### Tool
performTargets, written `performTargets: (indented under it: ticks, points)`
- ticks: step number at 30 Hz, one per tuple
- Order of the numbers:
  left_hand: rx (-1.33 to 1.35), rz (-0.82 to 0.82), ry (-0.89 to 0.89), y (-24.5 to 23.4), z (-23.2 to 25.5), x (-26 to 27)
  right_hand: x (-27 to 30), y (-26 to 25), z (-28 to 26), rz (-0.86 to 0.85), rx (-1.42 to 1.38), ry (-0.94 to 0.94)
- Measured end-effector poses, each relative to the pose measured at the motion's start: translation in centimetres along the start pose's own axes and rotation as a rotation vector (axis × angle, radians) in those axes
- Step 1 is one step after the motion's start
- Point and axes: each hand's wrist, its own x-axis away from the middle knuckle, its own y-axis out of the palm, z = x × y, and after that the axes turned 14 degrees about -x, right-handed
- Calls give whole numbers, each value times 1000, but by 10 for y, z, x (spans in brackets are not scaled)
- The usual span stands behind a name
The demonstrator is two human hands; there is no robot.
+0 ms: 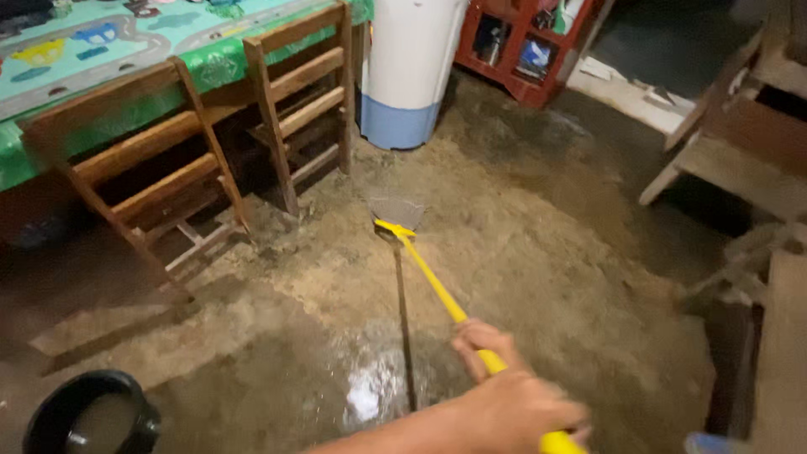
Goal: The person mops the concrete floor using a yellow mop, repeatedly pushing it across the wet surface, wringing the mop head by hand into a black bucket, and continuing to mop around furniture.
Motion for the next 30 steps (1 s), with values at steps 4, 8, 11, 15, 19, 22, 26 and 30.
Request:
performTargets:
  ticks: [4,8,11,15,19,22,26,30]
  points:
    - [-66,14,-96,39,71,-31,-4,-72,-67,-397,174,111]
    - [-64,17,-92,55,91,-30,11,-88,-118,-550,18,194]
    - [-64,34,-74,57,100,-20,35,-81,-107,-342,18,255]
    - [-97,67,-53,47,94,-7,82,-69,-53,-201,55,367]
    - [-138,52,-104,26,94,26,135,-23,-43,-103,-39,186]
    - [-168,23,-132,20,101,38,111,-26,-44,-279,-35,255]
    - [-163,38,-119,32,108,28,68,-50,-75,-497,91,506]
    - [-179,77,-90,42,88,13,57,-48,-86,-440,0,359]
